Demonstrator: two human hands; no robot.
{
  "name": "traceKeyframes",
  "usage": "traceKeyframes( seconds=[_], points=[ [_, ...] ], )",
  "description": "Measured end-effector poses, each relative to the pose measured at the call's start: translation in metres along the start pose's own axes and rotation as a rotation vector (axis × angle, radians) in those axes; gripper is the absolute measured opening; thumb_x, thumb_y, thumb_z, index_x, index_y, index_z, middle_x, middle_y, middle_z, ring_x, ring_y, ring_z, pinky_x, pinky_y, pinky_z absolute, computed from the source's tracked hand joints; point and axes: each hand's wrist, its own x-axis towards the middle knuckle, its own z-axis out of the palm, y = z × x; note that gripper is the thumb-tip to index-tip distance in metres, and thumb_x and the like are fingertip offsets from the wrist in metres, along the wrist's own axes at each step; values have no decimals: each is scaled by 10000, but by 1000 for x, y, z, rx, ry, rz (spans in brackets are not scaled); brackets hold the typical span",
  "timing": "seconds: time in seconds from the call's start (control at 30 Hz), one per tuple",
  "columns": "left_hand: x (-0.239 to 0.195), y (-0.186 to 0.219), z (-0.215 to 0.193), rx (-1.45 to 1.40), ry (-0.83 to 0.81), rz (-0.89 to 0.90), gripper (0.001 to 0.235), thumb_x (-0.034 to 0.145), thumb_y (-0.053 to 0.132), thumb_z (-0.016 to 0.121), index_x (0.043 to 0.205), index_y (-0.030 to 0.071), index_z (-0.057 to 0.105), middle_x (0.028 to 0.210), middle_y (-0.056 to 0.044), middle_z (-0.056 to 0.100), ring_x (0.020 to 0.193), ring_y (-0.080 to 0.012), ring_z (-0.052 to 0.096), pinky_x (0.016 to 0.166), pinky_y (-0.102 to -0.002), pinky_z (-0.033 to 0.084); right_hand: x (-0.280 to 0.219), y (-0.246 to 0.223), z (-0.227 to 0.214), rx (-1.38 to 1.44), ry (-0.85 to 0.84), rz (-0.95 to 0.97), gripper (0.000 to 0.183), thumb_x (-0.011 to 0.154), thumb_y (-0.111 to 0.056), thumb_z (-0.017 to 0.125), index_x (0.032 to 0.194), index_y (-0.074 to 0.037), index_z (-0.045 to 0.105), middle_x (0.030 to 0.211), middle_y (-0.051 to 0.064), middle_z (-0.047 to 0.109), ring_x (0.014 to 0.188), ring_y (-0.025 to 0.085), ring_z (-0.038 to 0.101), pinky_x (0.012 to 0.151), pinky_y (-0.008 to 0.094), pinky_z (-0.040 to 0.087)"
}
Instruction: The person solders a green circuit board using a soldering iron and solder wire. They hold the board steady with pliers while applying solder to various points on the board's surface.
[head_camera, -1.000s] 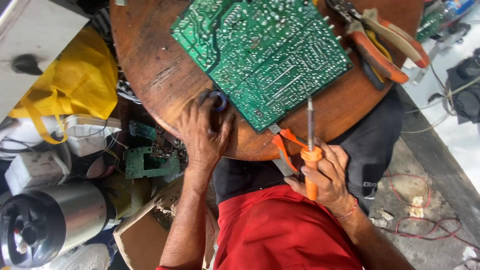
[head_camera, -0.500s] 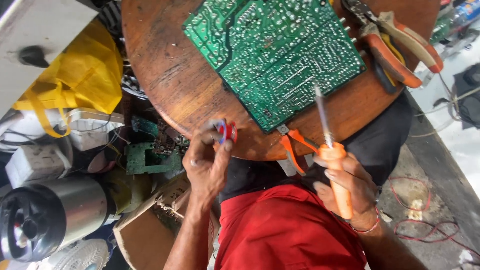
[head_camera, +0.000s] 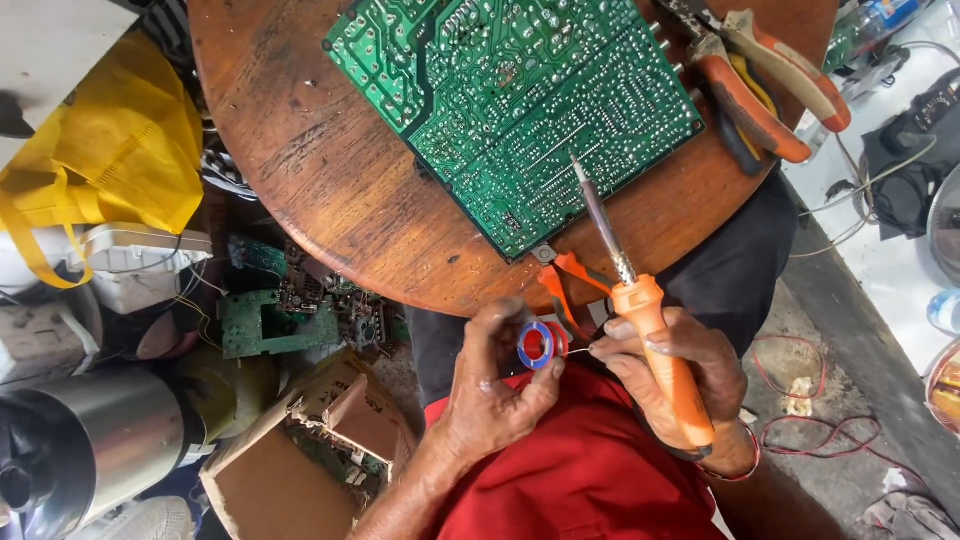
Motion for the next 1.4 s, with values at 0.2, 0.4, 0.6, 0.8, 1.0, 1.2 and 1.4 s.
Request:
traceKeyframes(
  seconds=[0.2,0.4,0.6,0.8,1.0,1.2,1.4],
  points=[
    [18,-18,-15,471,64,232,221,1056,189,512,1181,23,585,1073,-165,607,941,-244,632,700,-336,605,23,-11,13,-26,38,-269,470,916,13,678,1354,-99,552,1181,268,646,946,337,779,928,429,696],
    [49,-48,-51,551,304,350,314,1026,209,613,1254,13,524,1134,-186,696,1002,-308,718,867,-365,616,24,-10,-25,-512,-195,-326,439,1030,-366,580,1335,-52,549,1146,199,699,1018,338,771,975,530,623],
    [55,-60,-57,543,276,380,345,942,198,745,1170,11,567,1070,-184,647,980,-330,678,878,-400,552,18,15,-29,-494,-104,-336,421,976,-266,631,1278,16,550,1070,181,706,861,314,808,866,458,668],
    [56,-64,-54,595,291,339,371,930,180,778,1190,24,563,1073,-187,648,979,-338,671,884,-405,549,30,19,-22,-538,-81,-394,352,976,-247,606,1183,36,583,910,201,703,772,334,773,767,447,666],
    [58,-62,-54,615,284,317,344,935,186,756,1168,23,562,1050,-186,641,965,-334,660,878,-405,545,19,48,-36,-401,-66,-477,379,980,-257,625,1221,35,601,1054,180,697,769,325,789,713,443,686],
    [58,-65,-53,648,286,312,353,923,175,768,1163,16,563,1037,-154,651,975,-331,658,870,-399,544,19,48,-32,-428,-20,-440,329,958,-251,632,1153,14,626,1006,142,704,739,323,793,720,453,685],
    [58,-65,-53,654,273,303,360,915,164,772,1165,12,563,1046,-180,627,984,-345,641,878,-418,549,20,49,-34,-393,-36,-443,329,960,-233,628,1167,22,618,1008,160,699,729,338,785,684,445,677]
  ],
)
